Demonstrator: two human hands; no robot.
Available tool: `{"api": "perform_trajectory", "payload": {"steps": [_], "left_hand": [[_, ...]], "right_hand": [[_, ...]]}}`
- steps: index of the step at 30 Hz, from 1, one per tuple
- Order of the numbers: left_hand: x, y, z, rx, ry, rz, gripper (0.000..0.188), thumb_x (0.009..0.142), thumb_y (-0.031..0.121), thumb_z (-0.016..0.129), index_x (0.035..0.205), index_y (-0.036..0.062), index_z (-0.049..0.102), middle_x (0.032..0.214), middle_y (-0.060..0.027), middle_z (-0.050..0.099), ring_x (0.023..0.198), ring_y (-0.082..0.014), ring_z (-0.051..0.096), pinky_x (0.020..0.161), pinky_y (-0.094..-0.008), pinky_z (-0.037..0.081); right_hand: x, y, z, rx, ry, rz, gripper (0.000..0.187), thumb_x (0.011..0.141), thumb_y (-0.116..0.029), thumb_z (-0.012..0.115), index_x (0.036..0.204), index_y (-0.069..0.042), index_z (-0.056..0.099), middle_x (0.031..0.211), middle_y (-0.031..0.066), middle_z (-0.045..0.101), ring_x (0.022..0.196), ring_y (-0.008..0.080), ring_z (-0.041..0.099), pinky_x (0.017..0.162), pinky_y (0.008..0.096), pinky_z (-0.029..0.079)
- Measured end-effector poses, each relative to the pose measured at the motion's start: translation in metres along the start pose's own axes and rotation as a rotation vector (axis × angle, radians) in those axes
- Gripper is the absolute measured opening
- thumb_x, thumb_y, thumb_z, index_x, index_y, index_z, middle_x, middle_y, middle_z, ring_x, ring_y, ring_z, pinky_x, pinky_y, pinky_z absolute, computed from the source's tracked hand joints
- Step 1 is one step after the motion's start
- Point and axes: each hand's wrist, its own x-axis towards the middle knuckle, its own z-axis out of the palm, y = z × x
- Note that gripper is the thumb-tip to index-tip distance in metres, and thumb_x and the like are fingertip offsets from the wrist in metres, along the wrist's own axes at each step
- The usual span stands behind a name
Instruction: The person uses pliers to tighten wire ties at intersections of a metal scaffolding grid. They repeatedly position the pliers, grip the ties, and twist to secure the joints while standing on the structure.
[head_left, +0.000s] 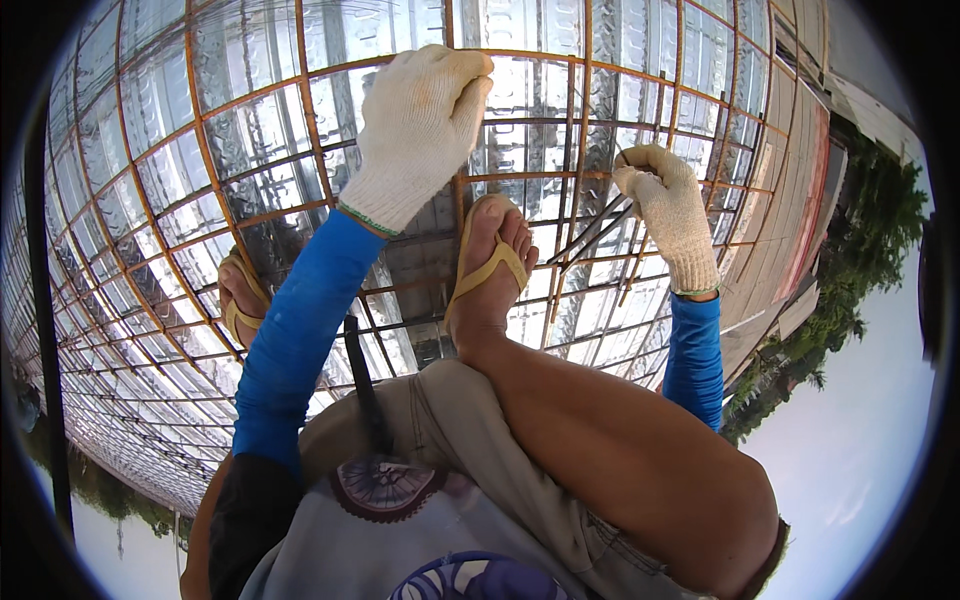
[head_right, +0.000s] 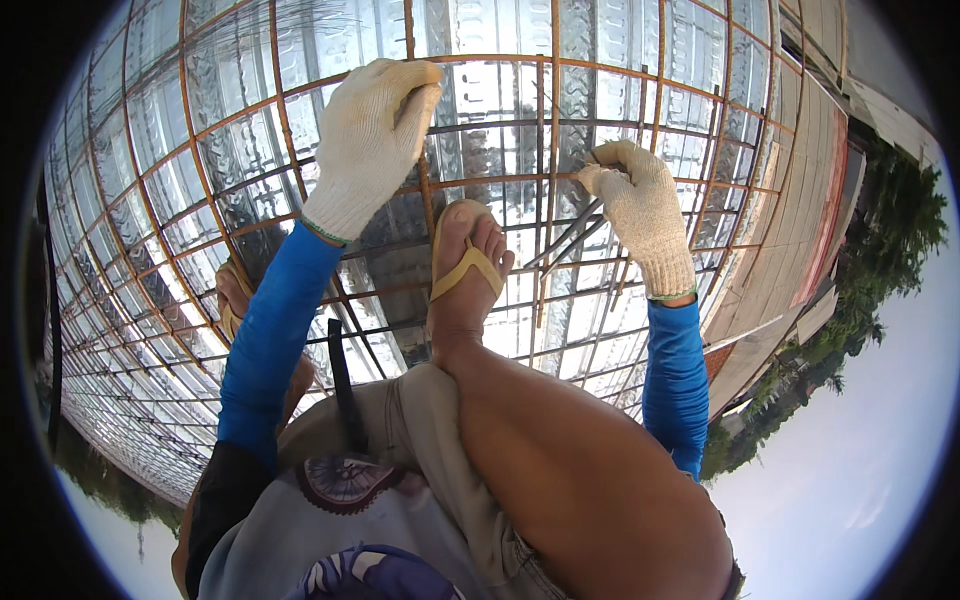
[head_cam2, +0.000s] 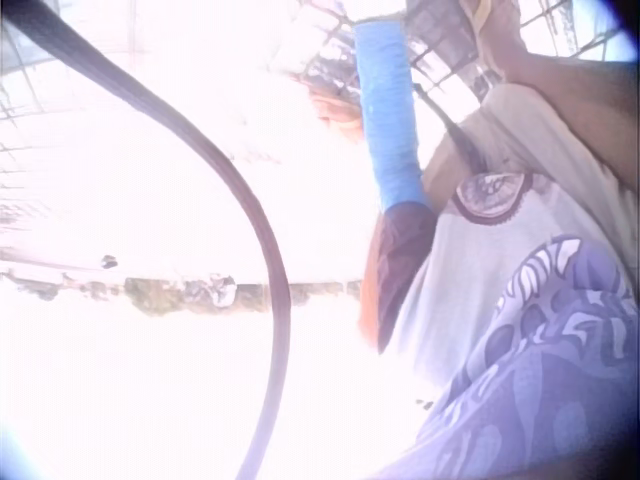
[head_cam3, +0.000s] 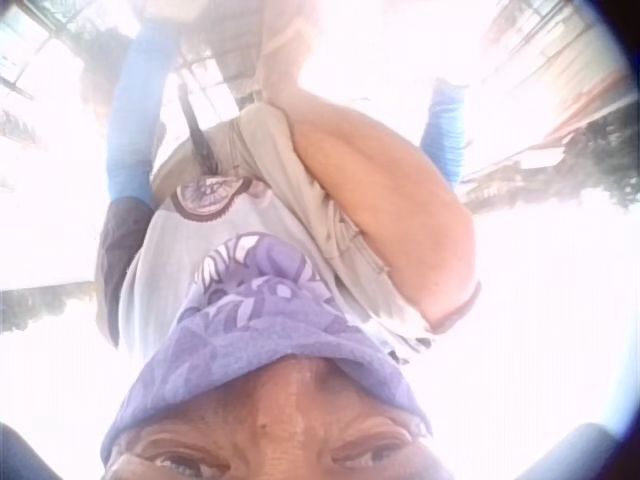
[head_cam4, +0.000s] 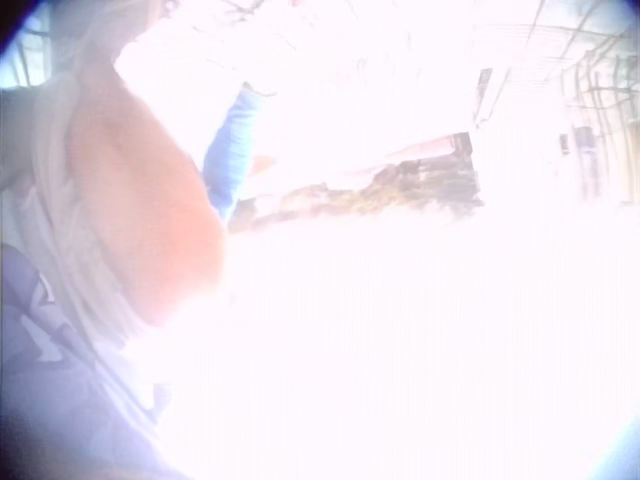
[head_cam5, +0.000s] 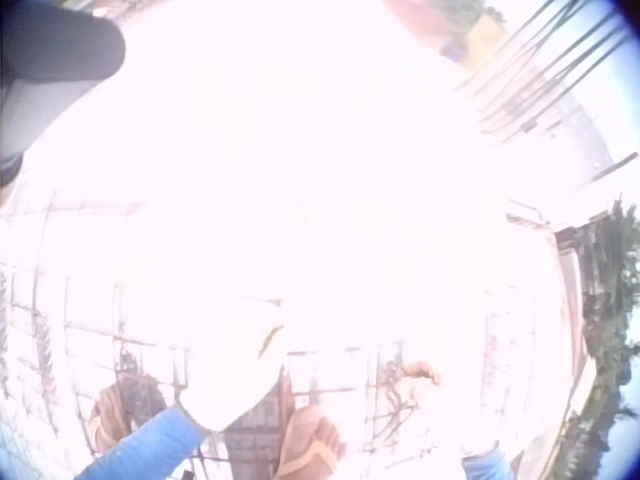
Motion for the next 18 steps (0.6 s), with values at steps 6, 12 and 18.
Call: {"api": "perform_trajectory", "payload": {"steps": [6, 12, 18], "left_hand": [[0.038, 0.033, 0.056, -0.121, -0.450, -0.247, 0.022, 0.104, 0.023, 0.062, 0.108, 0.0079, 0.078, 0.089, -0.0112, 0.080, 0.075, -0.0286, 0.077, 0.070, -0.0382, 0.061], [0.036, 0.053, 0.084, -0.947, -0.388, -0.997, 0.028, 0.103, 0.020, 0.064, 0.110, -0.0059, 0.072, 0.082, -0.0183, 0.076, 0.067, -0.0178, 0.070, 0.062, -0.0319, 0.056], [0.044, 0.047, 0.095, -0.961, -0.317, -1.153, 0.035, 0.100, 0.018, 0.069, 0.120, -0.0109, 0.072, 0.088, -0.0182, 0.078, 0.067, -0.0171, 0.069, 0.060, -0.0289, 0.054]], "right_hand": [[0.024, 0.041, -0.031, -0.233, 0.138, -0.132, 0.023, 0.093, -0.011, 0.066, 0.108, 0.004, 0.074, 0.085, 0.0080, 0.072, 0.076, 0.0146, 0.068, 0.073, 0.0337, 0.055], [0.088, 0.022, -0.032, -0.629, 0.141, -0.312, 0.027, 0.096, -0.019, 0.068, 0.119, -0.007, 0.075, 0.105, 0.0148, 0.078, 0.098, 0.0313, 0.076, 0.085, 0.0421, 0.059], [0.092, 0.000, -0.065, -0.981, 0.302, -0.500, 0.024, 0.095, -0.020, 0.069, 0.117, -0.018, 0.079, 0.105, 0.0125, 0.080, 0.097, 0.0333, 0.078, 0.081, 0.0483, 0.064]]}}
